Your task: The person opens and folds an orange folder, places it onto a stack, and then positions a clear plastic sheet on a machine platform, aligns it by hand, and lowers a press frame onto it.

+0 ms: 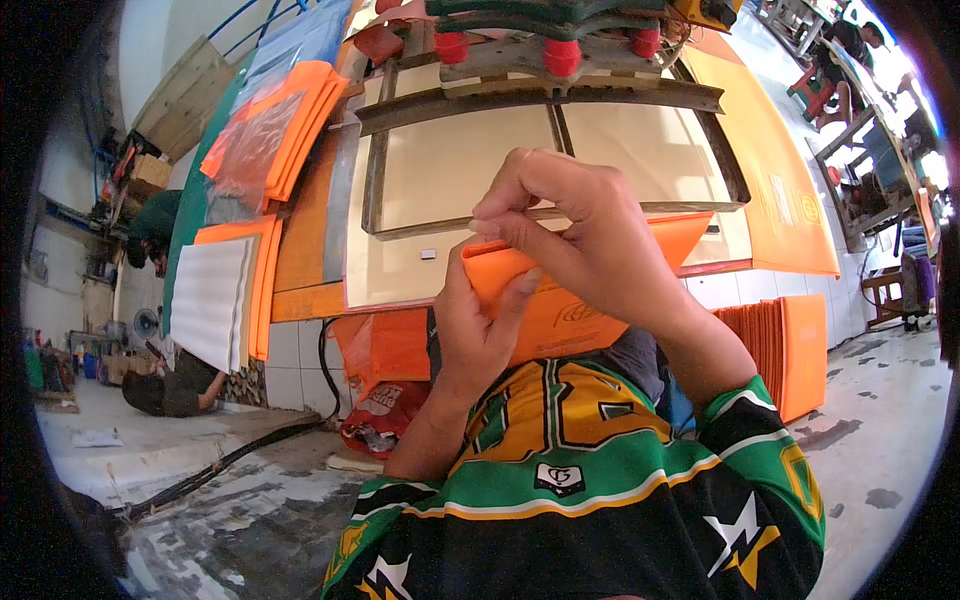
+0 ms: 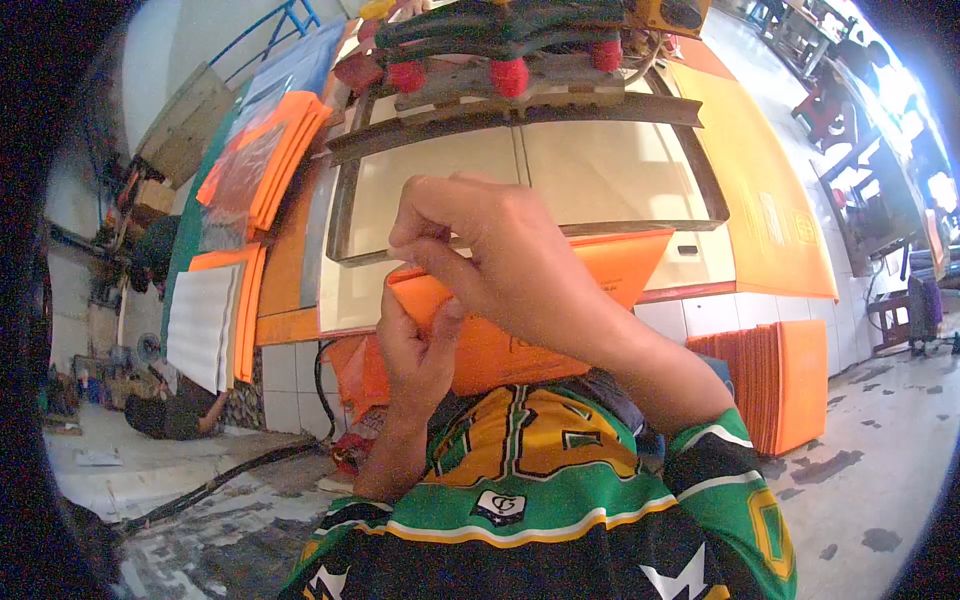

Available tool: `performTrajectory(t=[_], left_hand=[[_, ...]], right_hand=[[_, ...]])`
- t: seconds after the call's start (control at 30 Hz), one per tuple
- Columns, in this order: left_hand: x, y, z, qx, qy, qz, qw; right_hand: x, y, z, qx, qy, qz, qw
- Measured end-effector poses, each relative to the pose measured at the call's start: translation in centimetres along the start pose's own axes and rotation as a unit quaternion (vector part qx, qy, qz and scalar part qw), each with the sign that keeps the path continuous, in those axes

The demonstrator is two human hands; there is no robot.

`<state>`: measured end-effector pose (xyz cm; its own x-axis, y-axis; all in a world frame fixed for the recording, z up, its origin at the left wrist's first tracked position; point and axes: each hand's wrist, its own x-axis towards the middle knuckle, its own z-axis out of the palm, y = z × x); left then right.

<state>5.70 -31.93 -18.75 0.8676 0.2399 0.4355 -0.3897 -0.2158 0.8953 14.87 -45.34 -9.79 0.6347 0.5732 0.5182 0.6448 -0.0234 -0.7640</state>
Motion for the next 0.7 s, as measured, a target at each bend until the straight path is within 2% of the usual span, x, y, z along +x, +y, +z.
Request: performTrajectory(t=[0.27,0.33,0.53,0.63,0.7], left_hand=[[0.0,0.1,-0.3,0.020,-0.022,0.008,1.000],[0.1,0.1,-0.3,0.045,-0.021,0.045,0.998],[-0.6,-0.9,-0.1,-0.010,-0.018,0.016,1.000],[-0.7,0.1,0.2,-0.027,-0.017,-0.006,0.999],[-0.6,1.0,0.6,-0.052,-0.010,-0.017,0.998]], right_hand=[[-0.1,0.2,0.4,-0.015,0.001,-0.041,0.999],[-0.2,0.1,0.4,-0.022,-0.005,-0.045,0.999],[-0.7,-0.7,-0.1,-0.026,-0.024,0.017,0.999],[-1.5,-0.5,-0.6,-0.013,0.032,-0.012,0.999],[-1.9,-0.3,-1.5,0.032,0.149,-0.047,0.987]])
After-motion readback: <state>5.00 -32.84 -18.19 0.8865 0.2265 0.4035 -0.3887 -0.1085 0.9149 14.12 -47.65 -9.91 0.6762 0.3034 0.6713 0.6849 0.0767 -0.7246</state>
